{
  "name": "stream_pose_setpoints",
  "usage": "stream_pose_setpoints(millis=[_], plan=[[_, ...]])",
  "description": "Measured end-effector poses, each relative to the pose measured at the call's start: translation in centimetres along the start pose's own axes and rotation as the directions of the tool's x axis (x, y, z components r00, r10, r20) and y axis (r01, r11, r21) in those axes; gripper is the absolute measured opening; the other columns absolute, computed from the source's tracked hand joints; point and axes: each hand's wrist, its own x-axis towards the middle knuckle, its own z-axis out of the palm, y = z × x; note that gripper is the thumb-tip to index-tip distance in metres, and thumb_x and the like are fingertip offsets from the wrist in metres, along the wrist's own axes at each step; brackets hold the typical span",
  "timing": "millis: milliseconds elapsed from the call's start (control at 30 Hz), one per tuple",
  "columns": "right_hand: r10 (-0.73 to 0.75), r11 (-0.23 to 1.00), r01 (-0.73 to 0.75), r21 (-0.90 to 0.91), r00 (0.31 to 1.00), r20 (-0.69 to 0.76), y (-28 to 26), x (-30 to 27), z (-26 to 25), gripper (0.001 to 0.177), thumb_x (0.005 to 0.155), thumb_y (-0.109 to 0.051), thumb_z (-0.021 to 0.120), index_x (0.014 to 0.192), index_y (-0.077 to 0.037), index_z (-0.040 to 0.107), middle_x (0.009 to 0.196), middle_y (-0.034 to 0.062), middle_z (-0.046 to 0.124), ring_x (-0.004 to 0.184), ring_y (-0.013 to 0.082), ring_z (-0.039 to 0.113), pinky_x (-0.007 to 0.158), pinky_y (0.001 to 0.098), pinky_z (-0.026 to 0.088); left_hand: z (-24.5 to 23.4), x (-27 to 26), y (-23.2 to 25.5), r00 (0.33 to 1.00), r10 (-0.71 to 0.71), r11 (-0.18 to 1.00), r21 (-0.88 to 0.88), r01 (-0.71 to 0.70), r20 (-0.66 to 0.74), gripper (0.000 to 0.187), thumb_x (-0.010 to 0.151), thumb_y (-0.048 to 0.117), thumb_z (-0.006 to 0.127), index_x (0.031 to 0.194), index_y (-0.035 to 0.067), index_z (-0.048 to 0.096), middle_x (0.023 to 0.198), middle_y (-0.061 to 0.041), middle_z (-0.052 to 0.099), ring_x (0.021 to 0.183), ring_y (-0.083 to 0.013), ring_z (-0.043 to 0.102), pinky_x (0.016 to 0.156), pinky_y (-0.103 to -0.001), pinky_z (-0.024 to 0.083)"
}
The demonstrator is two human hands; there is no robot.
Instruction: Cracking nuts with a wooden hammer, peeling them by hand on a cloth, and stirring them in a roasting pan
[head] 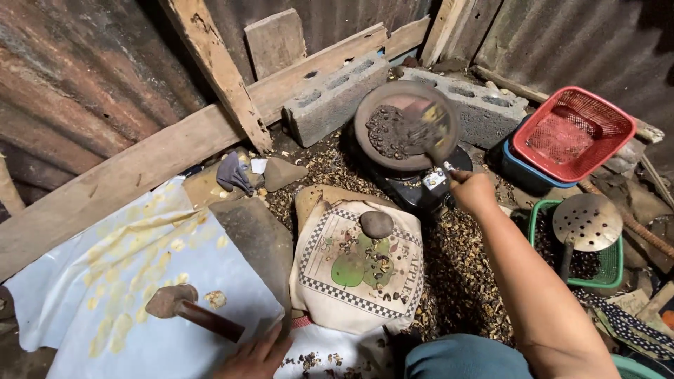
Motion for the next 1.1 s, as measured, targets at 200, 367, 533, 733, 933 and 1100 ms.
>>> stream_pose_setpoints(millis=[200, 367, 533, 733, 933, 1100], plan=[[-0.028, 0.611, -0.146, 0.778, 0.978, 0.206, 1.0, 1.4, 4.4, 0.028, 0.094, -0.003, 0.063, 0.120, 0.002, 0.073, 0.077, 0.0123, 0.066, 0.051, 0.0153, 0.049, 0.044, 0.0259, 0.039, -6.6, -1.9, 0.4, 0.958, 0.001, 0.989, -0.142, 0.041, 0.287, 0.055, 0.109, 0.031, 0.035, 0.159, 0.018, 0.017, 0.168, -0.017, 0.001, 0.154, -0.0391, 0.014, 0.119, -0.059, 0.028], [-0.221, 0.948, 0.257, 0.188, 0.957, -0.189, 0.9, -1.1, 2.0, 0.044, 0.093, -0.011, 0.062, 0.138, -0.009, 0.067, 0.110, 0.0168, 0.076, 0.072, 0.0257, 0.068, 0.065, 0.0368, 0.054, -10.2, -3.4, 1.9, 0.947, -0.095, 0.984, -0.115, 0.136, 0.308, 0.057, 0.108, 0.034, 0.034, 0.160, 0.026, 0.013, 0.167, -0.012, 0.004, 0.140, -0.0377, 0.040, 0.117, -0.055, 0.034], [-0.355, 0.935, 0.342, -0.096, 0.897, -0.263, 0.1, -2.9, 0.4, 0.048, 0.091, -0.009, 0.062, 0.139, -0.006, 0.066, 0.103, 0.0224, 0.076, 0.055, 0.0312, 0.067, 0.055, 0.0424, 0.054, -5.3, -3.0, 0.4, 0.996, -0.052, 0.996, -0.073, 0.057, 0.072, 0.056, 0.105, 0.032, 0.038, 0.157, 0.022, 0.021, 0.165, -0.018, 0.015, 0.139, -0.0396, 0.042, 0.113, -0.056, 0.037], [-0.122, 0.989, 0.110, -0.094, 0.984, -0.127, 1.3, -0.8, 0.1, 0.045, 0.096, -0.011, 0.062, 0.141, -0.013, 0.065, 0.102, 0.0181, 0.078, 0.065, 0.0256, 0.069, 0.060, 0.0392, 0.057, -4.0, -3.0, -0.2, 0.982, -0.078, 0.995, -0.053, 0.088, 0.172, 0.055, 0.107, 0.034, 0.033, 0.158, 0.021, 0.016, 0.165, -0.020, 0.013, 0.139, -0.0402, 0.042, 0.112, -0.058, 0.039], [0.064, 0.785, -0.189, 0.590, 0.972, 0.226, -1.5, -1.5, 1.2, 0.027, 0.098, -0.008, 0.065, 0.122, -0.007, 0.075, 0.075, 0.0116, 0.070, 0.045, 0.0118, 0.048, 0.037, 0.0237, 0.034, -5.6, -3.5, -0.4, 0.974, -0.059, 0.992, -0.098, 0.082, 0.218, 0.058, 0.108, 0.034, 0.036, 0.160, 0.020, 0.014, 0.166, -0.018, 0.009, 0.143, -0.0392, 0.037, 0.114, -0.057, 0.037], [0.027, 0.611, -0.201, 0.765, 0.972, 0.234, -1.2, -1.1, 3.0, 0.027, 0.099, -0.008, 0.060, 0.124, -0.006, 0.072, 0.072, 0.0079, 0.067, 0.046, 0.0109, 0.051, 0.035, 0.0232, 0.035, -7.3, -3.9, -0.2, 0.942, -0.074, 0.982, -0.141, 0.126, 0.329, 0.082, 0.105, 0.053, 0.059, 0.162, 0.020, 0.009, 0.168, -0.016, 0.003, 0.148, -0.0403, 0.027, 0.119, -0.058, 0.031]])
